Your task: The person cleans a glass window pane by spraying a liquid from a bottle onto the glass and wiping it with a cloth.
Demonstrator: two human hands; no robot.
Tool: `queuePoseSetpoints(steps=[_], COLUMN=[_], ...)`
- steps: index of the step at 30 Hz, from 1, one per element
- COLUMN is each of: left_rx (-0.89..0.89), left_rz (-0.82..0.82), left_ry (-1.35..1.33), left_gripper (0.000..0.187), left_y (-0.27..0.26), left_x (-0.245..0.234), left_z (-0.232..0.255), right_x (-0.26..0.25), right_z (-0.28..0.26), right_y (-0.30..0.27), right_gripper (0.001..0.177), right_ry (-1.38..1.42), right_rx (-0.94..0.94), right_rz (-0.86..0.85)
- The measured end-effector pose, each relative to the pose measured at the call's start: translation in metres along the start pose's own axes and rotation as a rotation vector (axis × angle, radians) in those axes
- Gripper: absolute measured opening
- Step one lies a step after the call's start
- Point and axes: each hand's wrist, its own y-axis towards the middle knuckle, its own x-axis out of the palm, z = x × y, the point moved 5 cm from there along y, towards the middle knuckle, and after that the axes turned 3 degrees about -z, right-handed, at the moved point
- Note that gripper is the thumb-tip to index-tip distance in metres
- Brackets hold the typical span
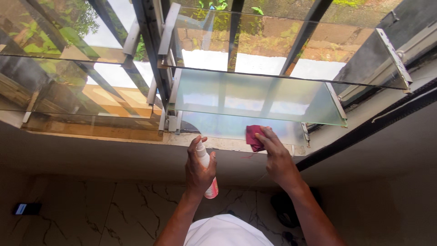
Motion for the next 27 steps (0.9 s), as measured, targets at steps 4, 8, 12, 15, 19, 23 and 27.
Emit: queuePoseSetpoints(steps=[4, 8, 12, 15, 19, 23, 27], left_rx=[0.017, -0.081, -0.145, -0.285, -0.023, -0.032, 0.023], left_rz=[-0.008, -0.048, -0.081, -0.122, -0.065, -0.079, -0.088], left_ry=[0.044, 0.031, 0.033, 0.001, 0.019, 0.021, -0.001], left_gripper=[0.065, 0.066, 0.067, 0.068, 0.070, 0.071, 0.071], left_y=[-0.001, -0.008, -0.016, -0.020, -0.016, -0.011, -0.008], left_x=[-0.001, 0.000, -0.002, -0.002, -0.007, -0.009, -0.007], left_z=[-0.003, -0.011, -0.016, -0.023, -0.005, -0.003, -0.001], right_x=[-0.019, -0.026, -0.018, -0.009, 0.004, 0.022, 0.041], right_z=[0.025, 0.042, 0.039, 0.033, 0.016, 0.004, -0.008], right_y=[-0.015, -0.022, -0.013, -0.002, 0.012, 0.025, 0.037], right_gripper=[0.064, 0.048, 0.043, 0.043, 0.045, 0.049, 0.043], right_ry=[-0.044, -0.062, -0.026, 0.050, 0.004, 0.014, 0.056], right_rx=[0.099, 0.245, 0.238, 0.259, 0.180, 0.087, 0.015], right_rz=[0.064, 0.144, 0.169, 0.121, 0.099, 0.059, 0.043])
